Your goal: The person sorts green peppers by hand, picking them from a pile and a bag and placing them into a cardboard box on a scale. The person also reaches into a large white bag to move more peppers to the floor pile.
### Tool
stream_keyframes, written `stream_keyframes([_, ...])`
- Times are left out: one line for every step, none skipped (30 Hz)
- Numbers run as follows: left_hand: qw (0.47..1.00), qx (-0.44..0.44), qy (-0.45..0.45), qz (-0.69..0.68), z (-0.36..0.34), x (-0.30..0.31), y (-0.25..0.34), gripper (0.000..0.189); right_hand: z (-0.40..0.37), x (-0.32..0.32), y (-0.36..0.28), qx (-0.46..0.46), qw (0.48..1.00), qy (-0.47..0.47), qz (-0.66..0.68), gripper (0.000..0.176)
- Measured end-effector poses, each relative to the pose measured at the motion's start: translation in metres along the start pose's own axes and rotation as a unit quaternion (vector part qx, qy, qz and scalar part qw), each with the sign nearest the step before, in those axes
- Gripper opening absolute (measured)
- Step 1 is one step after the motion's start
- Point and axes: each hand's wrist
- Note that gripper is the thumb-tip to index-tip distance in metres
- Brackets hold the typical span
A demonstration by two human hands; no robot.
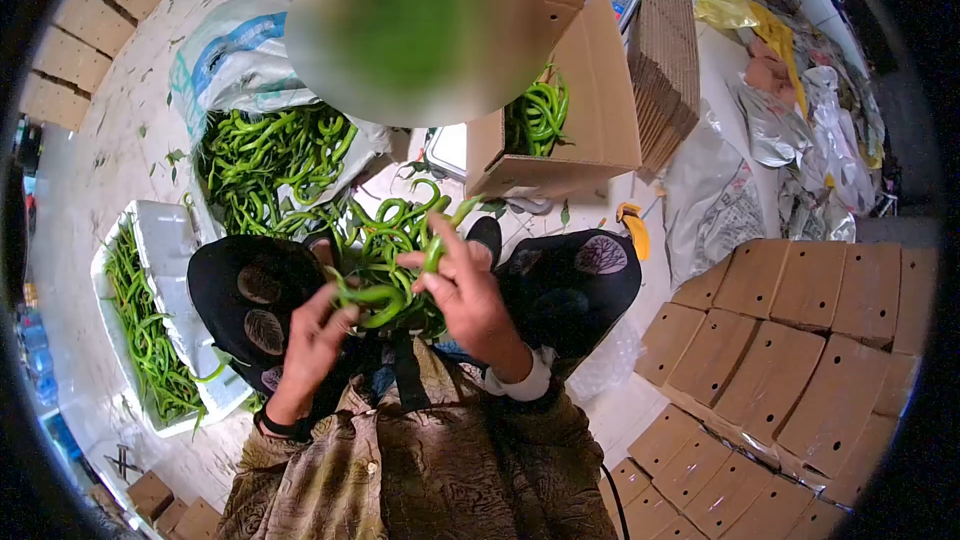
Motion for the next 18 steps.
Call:
stream_keyframes([0.981, -0.066, -0.053, 0.174, -0.003, 0.004, -0.004, 0.036, -0.001, -0.003, 0.002, 0.001, 1.000, 0.002, -0.001, 0.052])
stream_keyframes([0.979, -0.087, -0.031, 0.182, -0.007, -0.002, -0.003, 0.040, -0.002, -0.007, 0.007, 0.067, 0.996, -0.005, -0.051, 0.052])
stream_keyframes([0.976, -0.106, -0.008, 0.190, -0.009, -0.008, 0.002, 0.045, -0.001, -0.011, 0.009, 0.132, 0.986, -0.014, -0.100, 0.052])
stream_keyframes([0.977, -0.134, 0.000, 0.166, -0.008, -0.009, 0.000, 0.042, 0.003, -0.016, 0.006, 0.199, 0.968, 0.007, -0.150, 0.051])
stream_keyframes([0.977, -0.134, -0.001, 0.167, -0.008, -0.008, 0.003, 0.042, 0.002, -0.013, 0.007, 0.199, 0.968, 0.008, -0.150, 0.051])
stream_keyframes([0.993, -0.076, -0.012, 0.095, -0.008, -0.005, 0.009, 0.040, 0.000, -0.010, 0.009, 0.222, 0.937, -0.035, -0.266, 0.052])
stream_keyframes([0.999, -0.018, -0.019, 0.021, -0.012, -0.001, 0.018, 0.037, -0.002, -0.008, 0.009, 0.244, 0.890, -0.080, -0.378, 0.052])
stream_keyframes([1.000, 0.004, -0.018, 0.000, -0.017, 0.007, 0.033, 0.029, -0.002, -0.012, 0.008, 0.242, 0.900, -0.079, -0.354, 0.053])
stream_keyframes([0.999, -0.022, -0.017, -0.035, -0.023, 0.018, 0.039, 0.027, -0.003, -0.017, 0.010, 0.254, 0.899, -0.087, -0.346, 0.053])
stream_keyframes([0.999, -0.040, -0.005, -0.030, -0.030, 0.035, 0.052, 0.024, -0.007, -0.019, 0.017, 0.184, 0.909, -0.137, -0.348, 0.051])
stream_keyframes([0.998, -0.058, 0.007, -0.024, -0.036, 0.053, 0.062, 0.022, -0.011, -0.022, 0.027, 0.113, 0.911, -0.187, -0.350, 0.048])
stream_keyframes([0.992, -0.055, 0.088, -0.070, -0.039, 0.069, 0.065, 0.020, -0.015, -0.028, 0.051, 0.140, 0.897, -0.181, -0.378, 0.045])
stream_keyframes([0.977, -0.054, 0.167, -0.117, -0.038, 0.087, 0.064, 0.019, -0.018, -0.032, 0.072, 0.167, 0.881, -0.174, -0.407, 0.043])
stream_keyframes([0.961, -0.070, 0.233, -0.130, -0.028, 0.110, 0.053, 0.020, -0.018, -0.034, 0.070, 0.163, 0.868, -0.171, -0.437, 0.039])
stream_keyframes([0.956, -0.054, 0.263, -0.122, -0.016, 0.134, 0.046, 0.023, -0.012, -0.040, 0.068, 0.094, 0.822, -0.225, -0.514, 0.038])
stream_keyframes([0.947, -0.008, 0.286, -0.149, -0.004, 0.158, 0.028, 0.024, -0.007, -0.044, 0.078, 0.103, 0.814, -0.230, -0.524, 0.039])
stream_keyframes([0.933, 0.039, 0.309, -0.178, 0.007, 0.181, 0.001, 0.025, -0.002, -0.047, 0.090, 0.112, 0.805, -0.235, -0.533, 0.040])
stream_keyframes([0.933, 0.049, 0.323, -0.152, 0.015, 0.199, -0.030, 0.026, 0.003, -0.051, 0.097, 0.119, 0.802, -0.250, -0.530, 0.040])
Point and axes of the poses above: each hand's wrist, its own z-axis towards the middle knuckle, its own x-axis out of the back of the hand, y = z × x, and after that the axes turned 1 degree about -z, right-handed
